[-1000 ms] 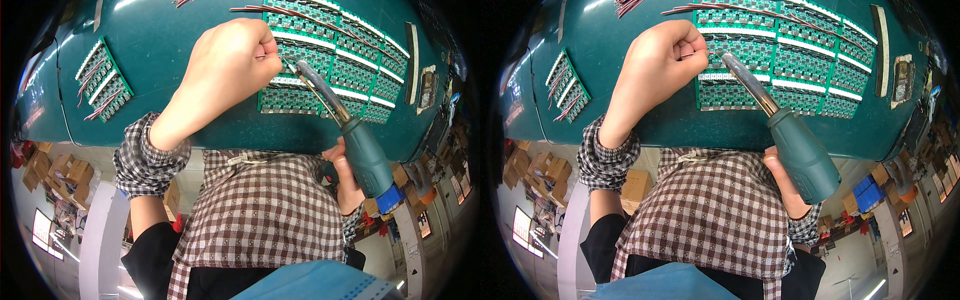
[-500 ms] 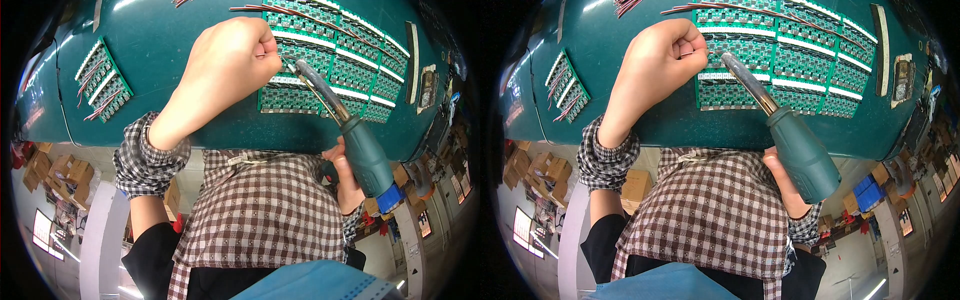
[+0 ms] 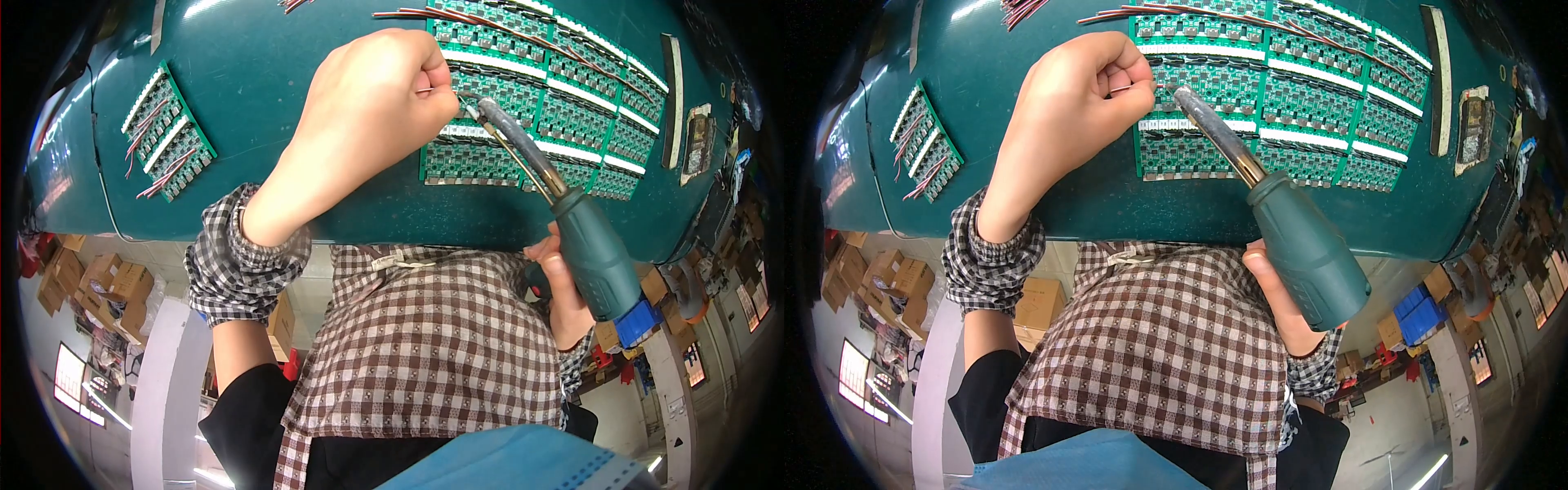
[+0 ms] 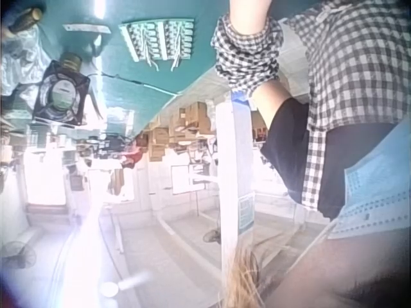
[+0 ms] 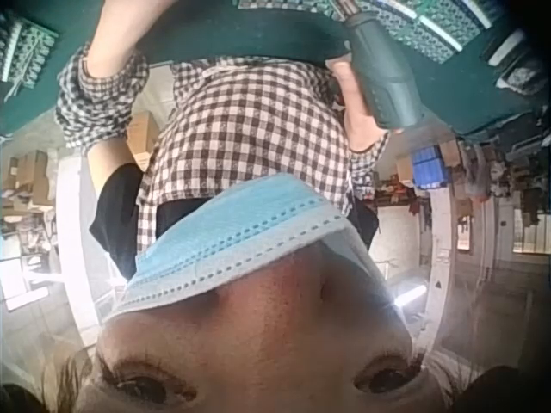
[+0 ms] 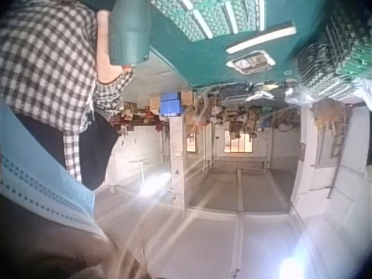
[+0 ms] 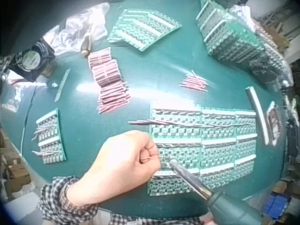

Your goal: The person solders wires onto circuit board panels, positioning the wires on the boards by hand and securing them using a soldering gun.

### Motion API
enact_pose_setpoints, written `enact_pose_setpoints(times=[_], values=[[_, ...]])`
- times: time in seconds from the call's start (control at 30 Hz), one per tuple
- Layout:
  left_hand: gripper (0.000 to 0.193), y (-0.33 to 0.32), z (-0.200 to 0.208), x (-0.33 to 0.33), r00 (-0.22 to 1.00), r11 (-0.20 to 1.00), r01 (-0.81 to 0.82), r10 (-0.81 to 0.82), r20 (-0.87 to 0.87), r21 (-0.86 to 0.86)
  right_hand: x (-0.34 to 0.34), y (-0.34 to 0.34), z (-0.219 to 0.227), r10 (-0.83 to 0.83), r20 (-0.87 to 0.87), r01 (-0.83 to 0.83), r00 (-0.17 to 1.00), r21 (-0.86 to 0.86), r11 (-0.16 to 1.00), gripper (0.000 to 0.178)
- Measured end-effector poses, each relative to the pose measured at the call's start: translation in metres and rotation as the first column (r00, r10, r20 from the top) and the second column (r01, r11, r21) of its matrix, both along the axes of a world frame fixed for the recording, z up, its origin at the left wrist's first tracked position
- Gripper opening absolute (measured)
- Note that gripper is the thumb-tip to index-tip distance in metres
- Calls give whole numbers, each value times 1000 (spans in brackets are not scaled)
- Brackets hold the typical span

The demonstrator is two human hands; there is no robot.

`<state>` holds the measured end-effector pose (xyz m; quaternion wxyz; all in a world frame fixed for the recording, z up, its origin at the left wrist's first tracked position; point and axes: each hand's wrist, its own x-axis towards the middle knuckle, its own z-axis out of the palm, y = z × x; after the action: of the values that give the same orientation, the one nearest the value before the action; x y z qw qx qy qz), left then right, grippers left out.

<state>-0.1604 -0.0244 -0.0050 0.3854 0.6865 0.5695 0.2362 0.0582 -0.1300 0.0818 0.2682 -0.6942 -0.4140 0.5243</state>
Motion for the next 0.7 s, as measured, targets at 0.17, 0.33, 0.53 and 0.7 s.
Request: enact_pose_setpoints(times=[0.17, 0.33, 0.53, 0.7], values=[[6, 0, 0, 0, 1000, 1000, 2, -2, -12, 7, 0, -1, 0, 8, 25, -8, 1000, -3, 1000, 22], [6, 0, 0, 0, 1000, 1000, -4, 4, -6, 12, -1, -1, 1, 10, 62, -9, 998, -20, 1000, 38], [6, 0, 1, 1, 1000, 1000, -7, 7, -12, 3, -1, -1, 1, 23, 57, -24, 998, 24, 999, 39], [6, -3, -1, 1, 1000, 999, -24, 24, -13, 28, -12, 3, 3, -112, -12, 112, 994, 17, 994, 37]])
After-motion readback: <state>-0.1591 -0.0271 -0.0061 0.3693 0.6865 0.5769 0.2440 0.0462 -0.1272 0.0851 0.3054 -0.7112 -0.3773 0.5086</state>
